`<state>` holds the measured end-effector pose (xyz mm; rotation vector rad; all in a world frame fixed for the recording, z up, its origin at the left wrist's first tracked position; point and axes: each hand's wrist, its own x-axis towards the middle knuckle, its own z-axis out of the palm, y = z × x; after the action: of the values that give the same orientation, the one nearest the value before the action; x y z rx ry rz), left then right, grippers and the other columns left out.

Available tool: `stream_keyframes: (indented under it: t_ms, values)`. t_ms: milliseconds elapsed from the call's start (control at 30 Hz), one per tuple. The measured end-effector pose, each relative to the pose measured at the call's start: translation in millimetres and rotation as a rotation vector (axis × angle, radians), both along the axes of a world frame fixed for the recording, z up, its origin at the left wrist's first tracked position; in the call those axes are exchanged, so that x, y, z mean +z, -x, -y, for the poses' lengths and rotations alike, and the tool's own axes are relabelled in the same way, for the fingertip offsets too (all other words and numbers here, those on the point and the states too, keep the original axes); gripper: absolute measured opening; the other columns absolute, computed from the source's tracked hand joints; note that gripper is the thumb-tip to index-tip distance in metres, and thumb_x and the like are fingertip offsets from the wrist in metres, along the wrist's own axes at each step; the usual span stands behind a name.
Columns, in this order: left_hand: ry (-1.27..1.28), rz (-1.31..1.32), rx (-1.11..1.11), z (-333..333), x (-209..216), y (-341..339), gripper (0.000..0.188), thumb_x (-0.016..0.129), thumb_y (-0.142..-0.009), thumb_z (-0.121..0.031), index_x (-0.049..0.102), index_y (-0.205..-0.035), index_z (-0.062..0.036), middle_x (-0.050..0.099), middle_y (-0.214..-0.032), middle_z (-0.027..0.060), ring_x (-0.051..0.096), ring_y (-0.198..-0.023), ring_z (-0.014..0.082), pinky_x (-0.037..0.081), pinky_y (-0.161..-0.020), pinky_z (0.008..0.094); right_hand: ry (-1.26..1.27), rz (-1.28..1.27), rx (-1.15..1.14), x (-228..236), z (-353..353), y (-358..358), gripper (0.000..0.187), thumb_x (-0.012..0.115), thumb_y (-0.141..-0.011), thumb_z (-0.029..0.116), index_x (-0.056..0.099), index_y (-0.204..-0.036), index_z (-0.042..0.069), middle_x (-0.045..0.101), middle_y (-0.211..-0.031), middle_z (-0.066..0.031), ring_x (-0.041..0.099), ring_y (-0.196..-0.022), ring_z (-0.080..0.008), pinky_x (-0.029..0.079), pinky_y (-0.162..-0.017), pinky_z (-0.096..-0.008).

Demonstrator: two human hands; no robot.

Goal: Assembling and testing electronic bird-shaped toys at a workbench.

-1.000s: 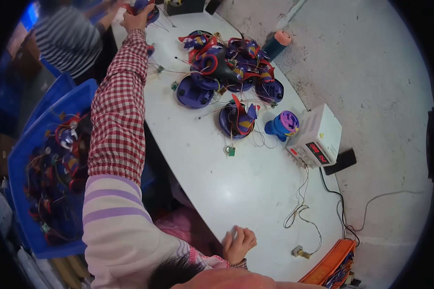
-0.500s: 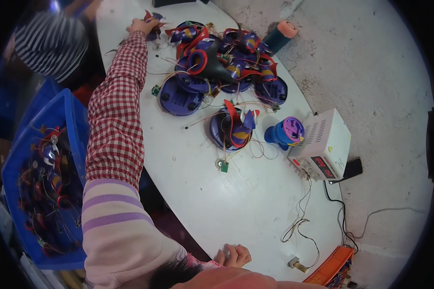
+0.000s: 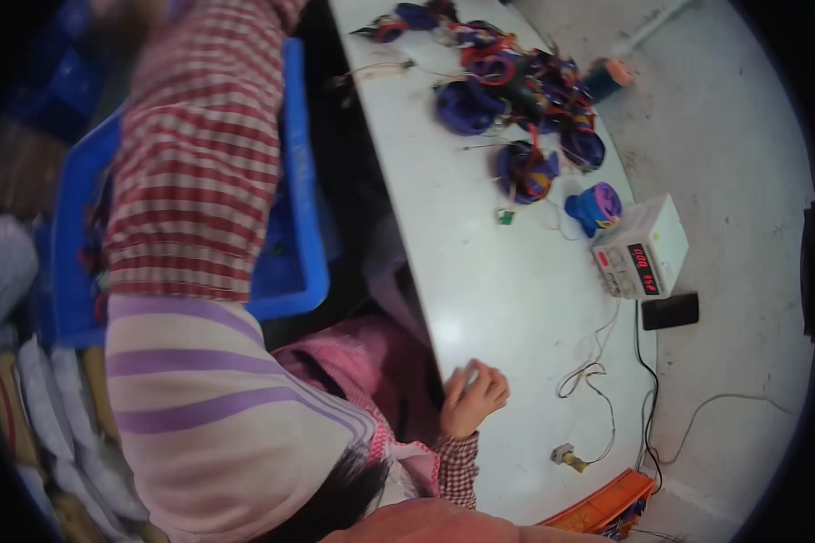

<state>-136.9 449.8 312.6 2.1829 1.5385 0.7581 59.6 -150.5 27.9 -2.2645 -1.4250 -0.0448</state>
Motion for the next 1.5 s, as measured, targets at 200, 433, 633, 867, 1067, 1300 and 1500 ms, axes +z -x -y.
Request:
stream_keyframes:
  t_ms: [200, 433, 633, 867, 1067, 1300, 1500]
  values:
    - [-0.026, -0.199, 0.036, 176, 2, 192, 0.039, 0.064, -0.081, -0.031, 0.060, -0.100, 0.0029, 0.062, -0.075, 0.0114, 0.057, -0.056, 0.0180, 0.047, -0.048, 0.0278, -0.249, -0.018, 0.046, -12, 3, -10, 0.031, 0.058, -0.084, 0.017, 0.054, -0.112, 0.005, 0.047, -0.110, -0.0133, 0.044, -0.102, -0.0291, 0.033, -0.092, -0.0393]
    - [0.187, -0.457, -0.256, 306, -137, 279, 0.031, 0.060, -0.079, -0.020, 0.058, -0.104, -0.0016, 0.062, -0.075, 0.0092, 0.057, -0.059, 0.0208, 0.049, -0.056, 0.0303, -0.506, -0.257, 0.275, 50, -15, 58, 0.028, 0.055, -0.086, 0.009, 0.052, -0.113, 0.003, 0.047, -0.111, -0.0119, 0.045, -0.100, -0.0228, 0.037, -0.088, -0.0341]
    - [-0.179, -0.465, -0.322, 266, -214, 255, 0.065, 0.073, -0.069, -0.029, 0.047, -0.125, -0.0096, 0.047, -0.116, 0.0108, 0.048, -0.103, 0.0305, 0.043, -0.086, 0.0375, -0.241, -0.715, 0.697, 135, -98, 150, 0.026, 0.059, -0.085, 0.005, 0.054, -0.110, 0.000, 0.056, -0.087, -0.0079, 0.053, -0.077, -0.0165, 0.045, -0.070, -0.0251]
    - [-0.046, -0.738, -0.507, 243, -197, 213, 0.078, 0.079, -0.060, -0.032, 0.047, -0.127, -0.0109, 0.046, -0.117, 0.0118, 0.045, -0.104, 0.0308, 0.039, -0.090, 0.0396, -0.237, 0.500, 1.116, 82, -238, 206, 0.016, 0.059, -0.076, 0.014, 0.058, -0.092, 0.011, 0.055, -0.091, -0.0066, 0.050, -0.096, -0.0251, 0.040, -0.078, -0.0350]
    - [-0.020, -0.489, -0.729, 218, -220, 238, 0.079, 0.080, -0.058, -0.031, 0.047, -0.127, -0.0118, 0.048, -0.113, 0.0102, 0.045, -0.101, 0.0305, 0.039, -0.090, 0.0392, -0.090, 0.787, 0.973, 35, -279, 231, 0.010, 0.053, -0.080, 0.019, 0.056, -0.087, 0.013, 0.055, -0.090, -0.0062, 0.050, -0.092, -0.0242, 0.039, -0.074, -0.0354]
    - [-0.147, -0.143, -0.645, 219, -200, 256, 0.070, 0.078, -0.063, -0.026, 0.051, -0.125, -0.0101, 0.055, -0.108, 0.0114, 0.051, -0.095, 0.0251, 0.043, -0.087, 0.0334, -0.149, 0.528, 0.965, 94, -285, 209, 0.015, 0.061, -0.072, 0.010, 0.057, -0.087, 0.010, 0.058, -0.086, -0.0063, 0.052, -0.083, -0.0242, 0.041, -0.074, -0.0347]
    - [0.077, 0.224, -0.402, 232, -118, 279, 0.053, 0.070, -0.075, -0.024, 0.053, -0.123, -0.0087, 0.059, -0.113, 0.0077, 0.057, -0.093, 0.0180, 0.048, -0.080, 0.0291, -0.044, -0.157, 1.024, 166, -281, 169, 0.019, 0.065, -0.075, 0.004, 0.058, -0.093, 0.006, 0.060, -0.087, -0.0068, 0.056, -0.076, -0.0183, 0.047, -0.067, -0.0295]
